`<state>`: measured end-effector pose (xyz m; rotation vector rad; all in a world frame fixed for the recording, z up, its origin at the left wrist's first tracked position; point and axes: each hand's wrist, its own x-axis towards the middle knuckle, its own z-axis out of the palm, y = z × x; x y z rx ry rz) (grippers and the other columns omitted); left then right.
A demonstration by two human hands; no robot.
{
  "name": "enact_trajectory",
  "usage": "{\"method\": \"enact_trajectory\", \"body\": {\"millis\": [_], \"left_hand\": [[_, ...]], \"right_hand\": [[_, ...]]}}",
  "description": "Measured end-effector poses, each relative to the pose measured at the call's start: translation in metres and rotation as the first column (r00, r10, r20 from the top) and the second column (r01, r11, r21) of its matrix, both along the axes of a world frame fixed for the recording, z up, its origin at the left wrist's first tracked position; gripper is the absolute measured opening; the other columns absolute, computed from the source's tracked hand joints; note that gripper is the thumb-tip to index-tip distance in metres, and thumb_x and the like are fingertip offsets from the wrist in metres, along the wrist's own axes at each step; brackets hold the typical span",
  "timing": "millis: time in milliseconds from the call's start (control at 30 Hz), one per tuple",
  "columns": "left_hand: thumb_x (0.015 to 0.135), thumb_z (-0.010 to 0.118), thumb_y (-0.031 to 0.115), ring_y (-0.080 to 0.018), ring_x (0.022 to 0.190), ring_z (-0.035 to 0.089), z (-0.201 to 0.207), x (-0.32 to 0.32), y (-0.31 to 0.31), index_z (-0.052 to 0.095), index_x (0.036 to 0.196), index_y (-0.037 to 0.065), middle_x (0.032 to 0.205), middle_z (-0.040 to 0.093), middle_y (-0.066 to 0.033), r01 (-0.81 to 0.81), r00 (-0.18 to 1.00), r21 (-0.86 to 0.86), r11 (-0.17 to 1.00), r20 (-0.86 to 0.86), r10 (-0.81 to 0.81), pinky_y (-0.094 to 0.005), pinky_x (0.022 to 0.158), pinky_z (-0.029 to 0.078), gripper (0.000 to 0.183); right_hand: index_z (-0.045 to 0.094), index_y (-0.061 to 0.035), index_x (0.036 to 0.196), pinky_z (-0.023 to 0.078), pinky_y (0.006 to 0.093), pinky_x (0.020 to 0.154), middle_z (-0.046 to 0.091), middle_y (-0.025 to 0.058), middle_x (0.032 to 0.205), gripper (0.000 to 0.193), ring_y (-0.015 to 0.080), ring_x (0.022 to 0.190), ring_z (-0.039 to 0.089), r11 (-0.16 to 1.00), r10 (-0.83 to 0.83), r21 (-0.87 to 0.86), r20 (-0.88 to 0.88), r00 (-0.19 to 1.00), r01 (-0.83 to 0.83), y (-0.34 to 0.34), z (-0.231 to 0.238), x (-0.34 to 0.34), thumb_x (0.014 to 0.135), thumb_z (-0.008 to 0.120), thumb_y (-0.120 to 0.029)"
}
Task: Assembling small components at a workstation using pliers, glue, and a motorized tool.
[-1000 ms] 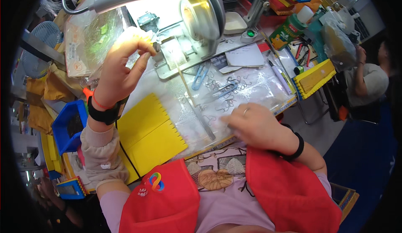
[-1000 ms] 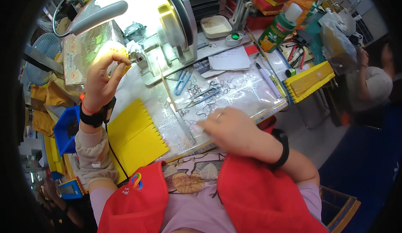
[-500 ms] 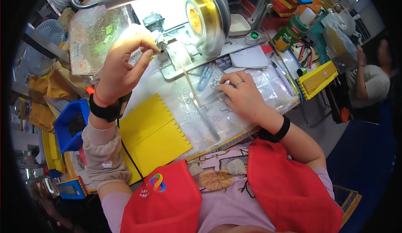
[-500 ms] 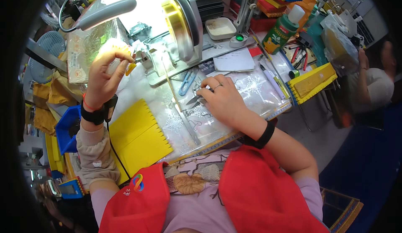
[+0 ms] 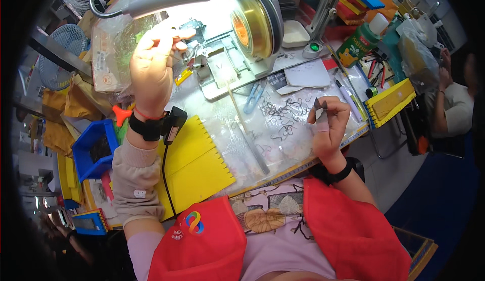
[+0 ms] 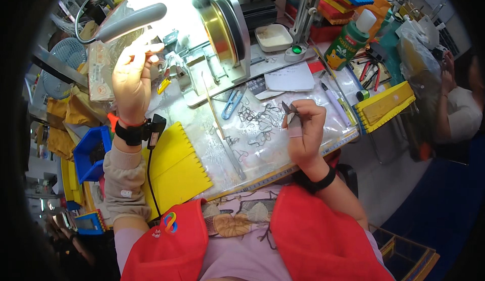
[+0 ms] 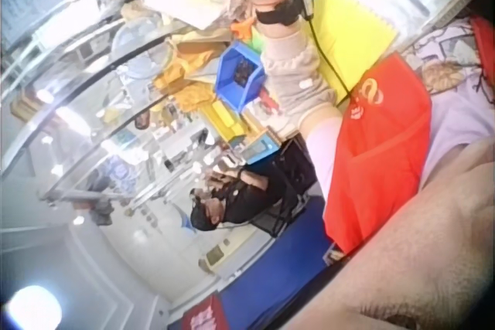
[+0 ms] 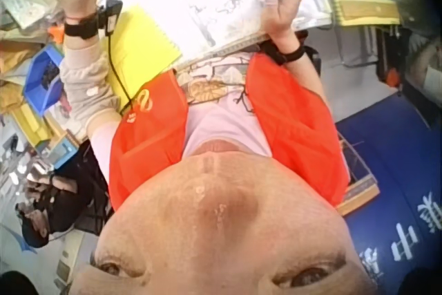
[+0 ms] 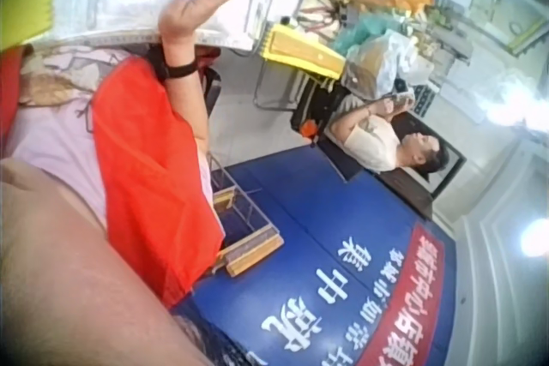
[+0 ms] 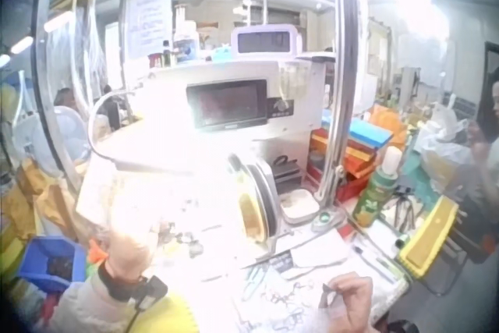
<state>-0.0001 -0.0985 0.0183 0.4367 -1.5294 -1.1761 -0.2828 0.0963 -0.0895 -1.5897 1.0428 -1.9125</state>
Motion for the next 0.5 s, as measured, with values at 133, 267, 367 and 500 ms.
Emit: {"method": "enact_trajectory", "body": {"millis": [133,267,367,500], "left_hand": [[0.092,0.051,0.012,-0.0129,0.092,0.052,0.000,-0.010,0.010,0.056,0.114,-0.009,0.111,0.056,-0.0083,-0.125,0.984,-0.197,0.972,0.101,0.147,-0.0281,0.084,0.043,0.031],[0.082,0.060,-0.001,-0.0265,0.092,0.054,0.006,-0.011,0.023,0.063,0.105,-0.001,0.096,0.053,-0.0138,-0.269,0.593,-0.600,0.754,0.513,0.620,-0.0344,0.081,0.044,0.023],[0.080,0.060,-0.002,-0.0340,0.092,0.053,0.002,-0.013,0.022,0.063,0.100,-0.002,0.095,0.053,-0.0178,-0.157,0.538,-0.824,0.544,0.391,0.747,-0.0386,0.080,0.044,0.021],[0.080,0.060,-0.001,-0.0346,0.091,0.053,0.003,-0.018,0.024,0.061,0.094,-0.003,0.094,0.054,-0.0176,-0.160,0.523,-0.820,0.549,0.401,0.752,-0.0392,0.079,0.045,0.014]], "right_hand": [[0.040,-0.0015,0.117,0.042,0.0241,0.075,0.049,0.0111,0.103,0.028,0.0126,0.078,0.049,0.978,-0.200,-0.087,-0.155,0.967,0.189,-0.004,0.012,-0.001,0.090,0.048,0.002],[0.055,-0.0008,0.107,0.040,0.0230,0.077,0.054,0.0050,0.089,0.016,0.0102,0.080,0.049,0.976,-0.190,0.103,-0.031,0.981,0.192,0.000,0.016,-0.002,0.092,0.048,-0.001],[0.057,-0.0012,0.106,0.040,0.0227,0.076,0.055,0.0037,0.086,0.015,0.0097,0.080,0.050,0.977,-0.180,0.126,0.045,0.983,0.173,-0.002,0.016,-0.005,0.095,0.046,-0.004],[0.057,-0.0015,0.105,0.040,0.0229,0.076,0.055,0.0032,0.085,0.016,0.0099,0.080,0.051,0.978,-0.150,0.159,0.079,0.985,0.137,-0.001,0.013,-0.006,0.096,0.046,-0.007]]}}
